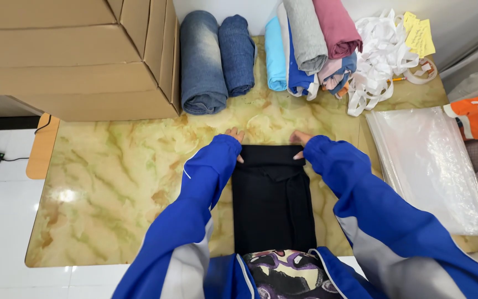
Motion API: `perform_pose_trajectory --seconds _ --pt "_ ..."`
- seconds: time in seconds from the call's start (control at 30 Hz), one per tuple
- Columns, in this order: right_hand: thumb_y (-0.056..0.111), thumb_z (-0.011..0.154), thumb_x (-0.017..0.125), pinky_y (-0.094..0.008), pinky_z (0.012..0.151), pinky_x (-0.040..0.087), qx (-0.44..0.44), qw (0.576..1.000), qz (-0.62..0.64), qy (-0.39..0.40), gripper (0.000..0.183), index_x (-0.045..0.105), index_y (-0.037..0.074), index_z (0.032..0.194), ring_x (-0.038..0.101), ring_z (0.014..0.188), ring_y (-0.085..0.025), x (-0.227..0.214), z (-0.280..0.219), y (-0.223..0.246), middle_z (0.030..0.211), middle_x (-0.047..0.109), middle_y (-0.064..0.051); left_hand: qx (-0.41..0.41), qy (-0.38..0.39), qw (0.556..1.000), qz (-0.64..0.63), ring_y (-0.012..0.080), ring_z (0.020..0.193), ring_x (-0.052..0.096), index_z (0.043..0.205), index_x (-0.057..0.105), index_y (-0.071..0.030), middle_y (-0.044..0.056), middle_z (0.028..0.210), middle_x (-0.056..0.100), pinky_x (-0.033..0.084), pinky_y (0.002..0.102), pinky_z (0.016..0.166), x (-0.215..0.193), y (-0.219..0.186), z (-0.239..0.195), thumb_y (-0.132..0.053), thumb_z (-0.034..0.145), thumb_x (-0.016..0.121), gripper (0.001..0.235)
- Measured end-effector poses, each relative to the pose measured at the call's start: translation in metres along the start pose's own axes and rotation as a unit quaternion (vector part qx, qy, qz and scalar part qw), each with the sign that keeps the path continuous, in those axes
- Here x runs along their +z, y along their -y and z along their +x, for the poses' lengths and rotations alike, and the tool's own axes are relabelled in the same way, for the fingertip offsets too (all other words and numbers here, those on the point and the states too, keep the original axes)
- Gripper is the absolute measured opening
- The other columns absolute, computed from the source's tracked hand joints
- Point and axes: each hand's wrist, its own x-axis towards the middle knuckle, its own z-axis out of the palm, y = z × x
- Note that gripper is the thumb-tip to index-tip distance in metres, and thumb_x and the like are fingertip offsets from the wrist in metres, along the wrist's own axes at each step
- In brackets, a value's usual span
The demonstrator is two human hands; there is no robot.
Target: The person takes a pink shirt and a black shirt from a clothing rack, folds each one neatly on a table, and places them in a stack of folded clothes. The person then returns to the rack to handle a hanger.
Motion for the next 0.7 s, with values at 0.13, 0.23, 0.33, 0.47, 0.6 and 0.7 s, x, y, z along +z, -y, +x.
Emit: perform_pose_trajectory --seconds 0.13,0.23,0.33,0.47,0.6,0.7 --pt "0.028 0.060 0.100 -0.041 0.112 0.047 0.048 0.998 0.007 0.034 0.090 0.056 0.019 0.138 0.059 0.129 -0.032 0.018 0.027 -0.021 0.128 0.066 -0.014 0.026 -0.017 0.999 0.017 0.0362 0.136 0.048 0.147 0.038 -0.015 0.016 0.144 0.048 0.047 0.054 0.108 -0.002 0.007 0.015 -0.049 0.059 0.096 0.111" --pt "0.038 0.060 0.099 -0.035 0.103 0.052 0.055 0.996 -0.065 0.016 0.072 0.067 0.025 0.123 0.065 0.117 -0.023 0.012 0.008 -0.001 0.115 0.069 -0.002 0.049 -0.023 0.998 0.025 0.0351 0.134 0.049 0.145 0.041 -0.015 0.014 0.140 0.052 0.047 0.053 0.107 0.013 0.008 0.017 -0.048 0.062 0.094 0.104" --pt "0.046 0.057 0.094 -0.030 0.091 0.056 -0.036 0.981 -0.171 -0.078 0.055 0.068 0.030 0.103 0.068 0.100 -0.013 0.010 -0.010 0.014 0.096 0.066 0.011 0.070 -0.025 0.997 0.033 0.0340 0.131 0.051 0.142 0.043 -0.014 0.013 0.137 0.056 0.047 0.052 0.106 0.029 0.007 0.012 -0.048 0.064 0.093 0.098" --pt "0.042 0.061 0.088 -0.035 0.092 0.050 -0.127 0.933 -0.286 -0.181 0.054 0.059 0.024 0.103 0.059 0.104 -0.018 0.008 -0.021 0.021 0.097 0.060 0.007 0.089 -0.082 0.991 0.052 0.0336 0.129 0.050 0.136 0.044 -0.013 0.015 0.135 0.057 0.048 0.048 0.104 0.026 0.006 0.002 -0.029 0.073 0.088 0.079" --pt "0.030 0.076 0.079 -0.039 0.090 0.051 -0.107 0.924 -0.315 -0.189 0.045 0.056 0.019 0.113 0.054 0.108 -0.023 -0.004 -0.040 0.048 0.109 0.053 0.002 0.077 -0.133 0.986 0.063 0.0289 0.127 0.048 0.128 0.046 -0.012 0.013 0.136 0.057 0.044 0.045 0.106 0.022 -0.003 -0.003 -0.020 0.075 0.085 0.066" --pt "0.029 0.082 0.074 -0.040 0.091 0.052 -0.120 0.923 -0.307 -0.197 0.041 0.058 0.019 0.118 0.056 0.111 -0.026 -0.005 -0.043 0.035 0.115 0.053 0.000 0.051 -0.149 0.986 0.046 0.0272 0.123 0.047 0.121 0.046 -0.014 0.011 0.130 0.058 0.044 0.044 0.103 0.032 -0.008 -0.002 -0.016 0.077 0.081 0.056"
